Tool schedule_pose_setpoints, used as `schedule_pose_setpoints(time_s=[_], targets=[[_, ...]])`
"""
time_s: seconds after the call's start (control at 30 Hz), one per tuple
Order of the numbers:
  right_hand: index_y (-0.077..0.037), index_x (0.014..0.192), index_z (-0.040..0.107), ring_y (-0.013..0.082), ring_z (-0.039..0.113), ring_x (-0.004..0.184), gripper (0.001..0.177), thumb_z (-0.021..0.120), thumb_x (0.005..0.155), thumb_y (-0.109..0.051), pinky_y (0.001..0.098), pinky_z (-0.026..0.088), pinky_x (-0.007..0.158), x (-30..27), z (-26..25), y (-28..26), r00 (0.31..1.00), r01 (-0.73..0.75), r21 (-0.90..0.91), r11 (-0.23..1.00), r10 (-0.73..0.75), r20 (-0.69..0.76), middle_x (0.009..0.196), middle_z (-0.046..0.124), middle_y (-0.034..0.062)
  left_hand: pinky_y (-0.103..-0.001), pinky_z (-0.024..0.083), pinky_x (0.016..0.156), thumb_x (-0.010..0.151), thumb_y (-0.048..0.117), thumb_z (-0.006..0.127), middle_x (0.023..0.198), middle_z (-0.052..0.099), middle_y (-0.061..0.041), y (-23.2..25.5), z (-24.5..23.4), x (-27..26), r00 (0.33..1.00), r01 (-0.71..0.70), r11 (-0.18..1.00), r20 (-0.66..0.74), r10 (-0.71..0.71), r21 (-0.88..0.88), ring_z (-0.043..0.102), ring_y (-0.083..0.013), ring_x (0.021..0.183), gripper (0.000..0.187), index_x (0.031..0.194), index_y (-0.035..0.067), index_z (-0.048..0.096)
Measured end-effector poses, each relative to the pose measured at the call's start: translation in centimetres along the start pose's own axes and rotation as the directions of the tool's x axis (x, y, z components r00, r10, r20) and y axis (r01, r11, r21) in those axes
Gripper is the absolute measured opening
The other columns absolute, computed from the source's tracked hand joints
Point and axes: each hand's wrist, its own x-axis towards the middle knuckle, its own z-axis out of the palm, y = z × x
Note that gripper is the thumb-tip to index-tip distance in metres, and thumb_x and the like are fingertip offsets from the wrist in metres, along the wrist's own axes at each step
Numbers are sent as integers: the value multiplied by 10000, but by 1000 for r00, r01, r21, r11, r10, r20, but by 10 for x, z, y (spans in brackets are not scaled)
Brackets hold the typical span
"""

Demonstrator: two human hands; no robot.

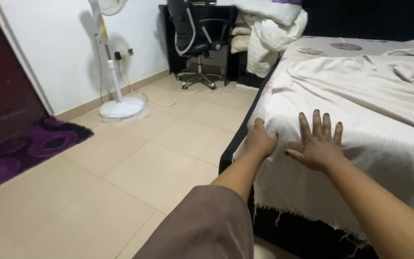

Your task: The person is making a bed by tucking in the sheets.

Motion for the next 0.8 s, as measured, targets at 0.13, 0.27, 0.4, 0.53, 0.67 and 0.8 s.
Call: schedule_pose_setpoints(time_s=[0.13, 0.27, 0.4, 0.53, 0.67, 0.8], targets=[[-236, 1637, -133, 420, -172, 1540, 1236, 549, 799, -835, 615, -74, 1176, -22, -5, -10, 1000, 13, -106, 994, -10, 22, 1685, -173, 220, -464, 476, 1066, 874, 277, 703, 1425, 501, -295, 1, -3, 1, 998, 36, 999, 60, -34, -26, 554, -436, 1292, 721, 1459, 43, 353], [-202, 1643, -137, 450, -174, 1540, 1242, 539, 813, -833, 639, -54, 1171, -32, -1, -18, 1000, -6, -161, 987, 7, 9, 1680, -180, 267, -476, 440, 1087, 910, 337, 647, 1417, 534, -292, 9, -3, 16, 986, 160, 975, 75, -150, -155, 557, -430, 1301, 756, 1486, 13, 279], [-206, 1628, -87, 452, -143, 1537, 1089, 488, 873, -739, 672, -27, 1173, -24, 25, -22, 987, -40, -17, 999, 37, -157, 1667, -148, 270, -471, 466, 1056, 973, 401, 589, 1368, 565, -283, 15, 5, 39, 975, 217, 928, 11, -224, -302, 580, -436, 1254, 594, 1377, -9, 443], [-223, 1641, -10, 457, -92, 1547, 960, 465, 924, -651, 681, 1, 1170, -24, 11, -42, 968, -95, 51, 994, 104, -227, 1667, -76, 285, -472, 497, 1011, 973, 359, 564, 1230, 661, -265, 3, 30, 63, 985, 104, 958, -106, -137, -269, 639, -427, 1172, 417, 1216, 25, 622], [-282, 1646, 51, 366, -43, 1564, 852, 453, 942, -543, 643, -33, 1179, -6, 5, -62, 970, -76, 41, 996, 84, -229, 1694, -12, 192, -503, 509, 913, 985, 273, 547, 1086, 721, -225, 7, 8, 50, 978, -4, 970, -205, -47, -244, 673, -421, 1066, 244, 1083, 79, 658], [-392, 1605, 129, 286, -6, 1551, 660, 380, 998, -454, 604, -76, 1187, -3, -10, -100, 970, 37, 68, 997, -19, -241, 1708, 46, 39, -503, 518, 799, 993, 257, 529, 1032, 724, -176, -17, -26, 46, 976, 85, 949, -165, -140, -303, 694, -392, 963, 181, 1046, 121, 636]])
